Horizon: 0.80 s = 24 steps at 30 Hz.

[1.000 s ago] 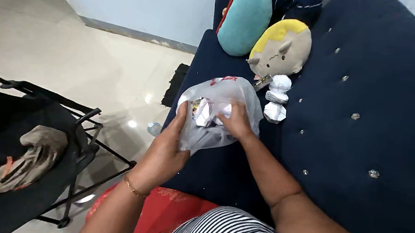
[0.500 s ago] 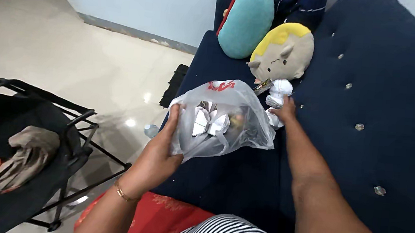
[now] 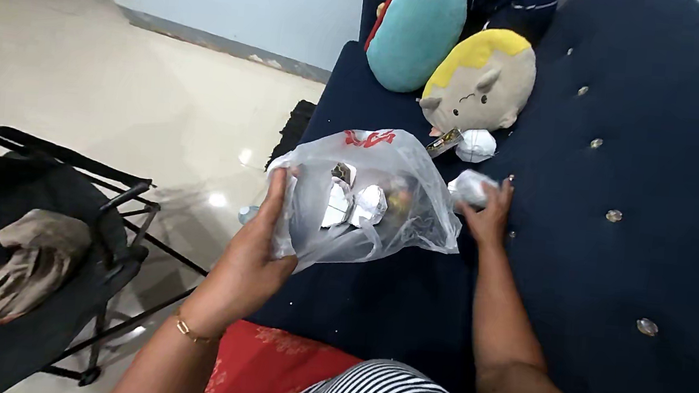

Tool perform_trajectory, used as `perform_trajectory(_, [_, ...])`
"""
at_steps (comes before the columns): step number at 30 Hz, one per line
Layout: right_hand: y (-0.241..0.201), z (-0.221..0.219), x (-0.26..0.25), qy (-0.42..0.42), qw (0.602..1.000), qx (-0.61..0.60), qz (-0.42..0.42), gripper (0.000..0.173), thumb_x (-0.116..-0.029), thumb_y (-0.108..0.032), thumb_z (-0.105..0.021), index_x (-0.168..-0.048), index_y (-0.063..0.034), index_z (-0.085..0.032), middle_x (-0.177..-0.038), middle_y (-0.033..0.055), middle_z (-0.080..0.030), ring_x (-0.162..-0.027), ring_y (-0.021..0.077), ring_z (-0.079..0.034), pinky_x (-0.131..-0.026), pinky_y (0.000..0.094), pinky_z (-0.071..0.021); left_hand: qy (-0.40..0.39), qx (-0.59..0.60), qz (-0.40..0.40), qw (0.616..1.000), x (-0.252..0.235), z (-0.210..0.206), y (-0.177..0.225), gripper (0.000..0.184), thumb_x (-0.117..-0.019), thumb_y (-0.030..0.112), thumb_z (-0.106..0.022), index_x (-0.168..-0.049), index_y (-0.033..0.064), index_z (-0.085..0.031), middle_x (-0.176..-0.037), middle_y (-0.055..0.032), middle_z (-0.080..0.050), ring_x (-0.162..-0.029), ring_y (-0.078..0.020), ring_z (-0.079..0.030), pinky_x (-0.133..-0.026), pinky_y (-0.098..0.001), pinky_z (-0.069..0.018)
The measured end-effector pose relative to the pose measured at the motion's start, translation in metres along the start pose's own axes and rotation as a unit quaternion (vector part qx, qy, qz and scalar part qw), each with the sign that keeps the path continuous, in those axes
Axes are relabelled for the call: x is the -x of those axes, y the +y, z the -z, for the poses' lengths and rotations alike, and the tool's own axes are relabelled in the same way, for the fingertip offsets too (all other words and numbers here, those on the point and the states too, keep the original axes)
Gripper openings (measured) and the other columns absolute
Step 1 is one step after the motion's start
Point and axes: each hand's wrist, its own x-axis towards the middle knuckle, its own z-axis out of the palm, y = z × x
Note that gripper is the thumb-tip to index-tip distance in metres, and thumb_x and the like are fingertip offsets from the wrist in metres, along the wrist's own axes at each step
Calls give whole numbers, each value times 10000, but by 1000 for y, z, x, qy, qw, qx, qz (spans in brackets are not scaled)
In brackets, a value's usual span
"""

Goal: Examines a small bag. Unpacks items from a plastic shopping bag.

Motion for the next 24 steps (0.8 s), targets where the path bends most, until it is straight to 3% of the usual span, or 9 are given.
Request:
perform_trajectory(1, [-2, -6, 6, -53, 998, -17, -28, 718, -770, -339, -887, -1319, 32, -610, -1624, 368, -188, -1521, 523, -174, -1219, 612, -255, -5, 0, -5, 1000, 0, 0, 1, 1147, -721, -25, -673, -1667, 273, -97, -1609, -46, -405, -1309, -113, -556, -1012, -363, -532])
perform_trajectory(3, [-1, -17, 3, -75, 991, -76, -86, 665, -789, -286, -881, -1248, 88, -579, -1550, 355, -342, -1446, 474, -361, -1153, 575, -374, -11, -6, -11, 1000, 1, 0, 4, 1140, -726, -22, -668, -1668, 267, -94, -1620, -39, -390, -1322, -117, -547, -1017, -370, -529])
perform_trajectory(6, [3, -27, -16, -33, 978, -110, -177, 982, -762, -262, -917, -1499, 55, -350, -1467, 350, -453, -1349, 463, -491, -1110, 566, -431, -13, -10, -7, 1000, 5, -2, 8, 1154, -731, -48, -672, -1667, 285, -87, -1625, -43, -382, -1325, -152, -551, -1013, -420, -531])
perform_trajectory(9, [13, -35, -43, -69, 968, -95, -221, 1284, -674, -336, -968, -1608, 31, -167, -1578, 337, -315, -1441, 455, -381, -1174, 561, -361, -12, -8, 1, 1000, 8, -5, 6, 1161, -733, -61, -676, -1667, 290, -82, -1635, -35, -370, -1348, -162, -536, -1039, -434, -519])
perform_trajectory(13, [13, -33, -58, -143, 961, -32, -234, 1147, -662, -412, -966, -1544, 26, -378, -1588, 323, -289, -1454, 469, -330, -1170, 580, -344, -15, -9, 11, 1000, 9, -6, 7, 1164, -741, -73, -670, -1667, 294, -68, -1606, -65, -412, -1326, -181, -557, -1031, -448, -520])
perform_trajectory(15, [2, -27, -56, -172, 959, 9, -224, 1139, -671, -415, -957, -1560, -9, -373, -1569, 344, -306, -1447, 504, -315, -1164, 612, -329, -13, -13, 6, 1000, 10, -6, 7, 1161, -742, -77, -672, -1668, 285, -70, -1598, -74, -423, -1316, -183, -566, -1026, -443, -525])
perform_trajectory(19, [-43, -12, -34, -140, 978, 25, -154, 884, -666, -208, -959, -1433, -38, -554, -1474, 363, -401, -1371, 539, -381, -1105, 644, -371, -16, -9, 8, 1000, 8, -7, 7, 1163, -748, -81, -676, -1667, 296, -70, -1631, -55, -374, -1355, -188, -534, -1047, -460, -509])
perform_trajectory(22, [-58, -21, -15, -128, 988, -55, -72, 625, -832, 68, -710, -1422, 11, -509, -1530, 357, -351, -1406, 519, -382, -1113, 618, -400, -17, -9, 9, 1000, 6, -7, 9, 1165, -744, -76, -676, -1668, 285, -65, -1621, -78, -384, -1347, -204, -540, -1034, -475, -513])
perform_trajectory(24, [-42, -53, -4, -138, 981, -130, -36, 488, -1025, -78, -557, -1493, 3, -448, -1530, 291, -420, -1412, 403, -438, -1145, 525, -411, -17, -11, 8, 1000, 5, -7, 11, 1158, -754, -71, -679, -1668, 287, -64, -1620, -71, -387, -1336, -202, -550, -1024, -476, -523])
